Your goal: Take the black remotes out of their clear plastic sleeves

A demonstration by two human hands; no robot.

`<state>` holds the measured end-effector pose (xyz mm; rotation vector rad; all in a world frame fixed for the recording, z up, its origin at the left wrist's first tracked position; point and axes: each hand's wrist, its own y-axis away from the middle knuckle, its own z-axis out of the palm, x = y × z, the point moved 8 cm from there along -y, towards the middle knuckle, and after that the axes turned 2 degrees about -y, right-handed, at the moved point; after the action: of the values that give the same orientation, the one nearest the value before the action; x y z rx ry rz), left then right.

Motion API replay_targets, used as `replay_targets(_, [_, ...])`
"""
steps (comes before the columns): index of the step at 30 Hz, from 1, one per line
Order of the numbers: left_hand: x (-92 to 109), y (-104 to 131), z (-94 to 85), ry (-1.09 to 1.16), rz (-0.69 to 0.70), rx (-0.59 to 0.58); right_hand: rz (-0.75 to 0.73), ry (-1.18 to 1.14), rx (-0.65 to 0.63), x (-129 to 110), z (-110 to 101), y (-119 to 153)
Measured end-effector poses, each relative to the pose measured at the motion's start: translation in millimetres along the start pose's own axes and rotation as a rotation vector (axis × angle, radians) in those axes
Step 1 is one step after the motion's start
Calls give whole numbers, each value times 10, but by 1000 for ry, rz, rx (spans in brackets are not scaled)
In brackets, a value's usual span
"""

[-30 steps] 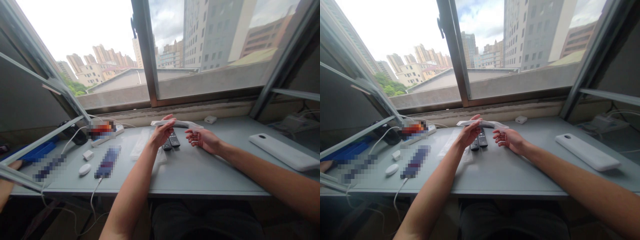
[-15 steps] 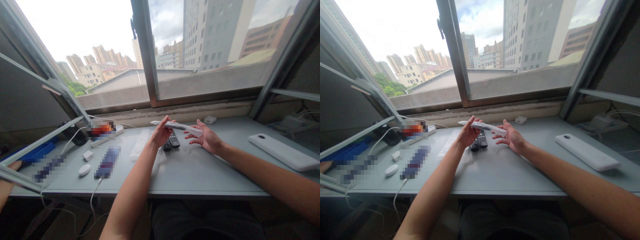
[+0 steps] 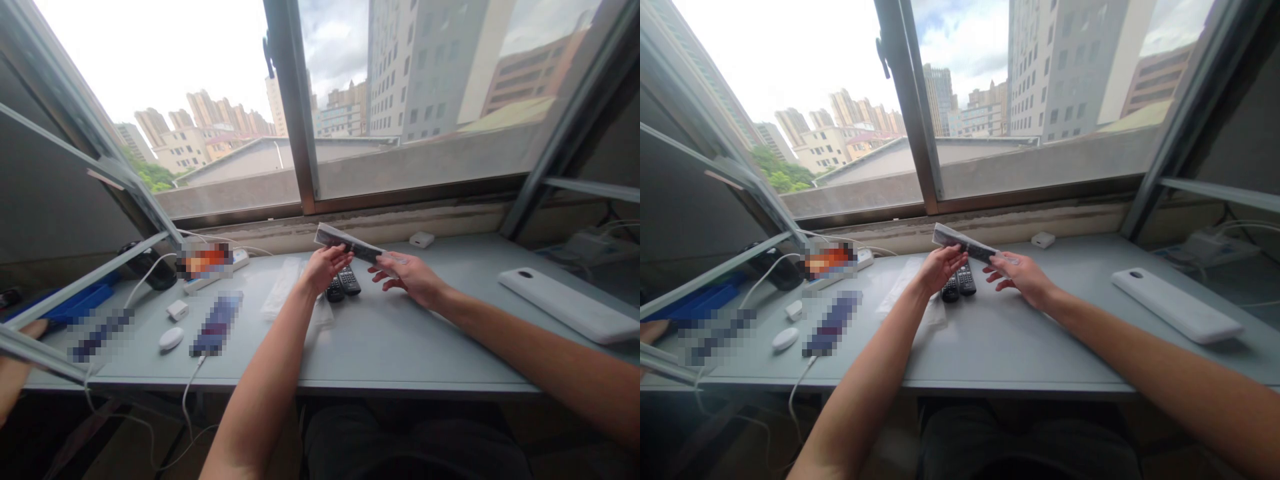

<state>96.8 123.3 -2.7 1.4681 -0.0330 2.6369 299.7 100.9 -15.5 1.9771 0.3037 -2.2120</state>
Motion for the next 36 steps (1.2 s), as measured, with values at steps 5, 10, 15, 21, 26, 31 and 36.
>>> replay_targets(5, [33,-29,-69,-101,53,41,-3,44,-56,13,35,5])
replay_targets(10, [50,-56,-135,-144,96,93,-46,93,-63,12,55,-6])
replay_targets(15, [67,-80,-192,-209,141,170,-51,93,-103,6,108,10])
replay_targets(21, [123,-71,-263,-163,175,254,0,88,-75,50,79,6])
replay_targets(26, [159,-60,-298,-144,177,294,25,81,-98,105,67,-13])
replay_targets(31, [143,-68,-245,-141,177,240,13,6,-118,103,71,-28])
replay_targets(36, [97,-58,-139,-209,171,128,30,18,-174,67,159,33])
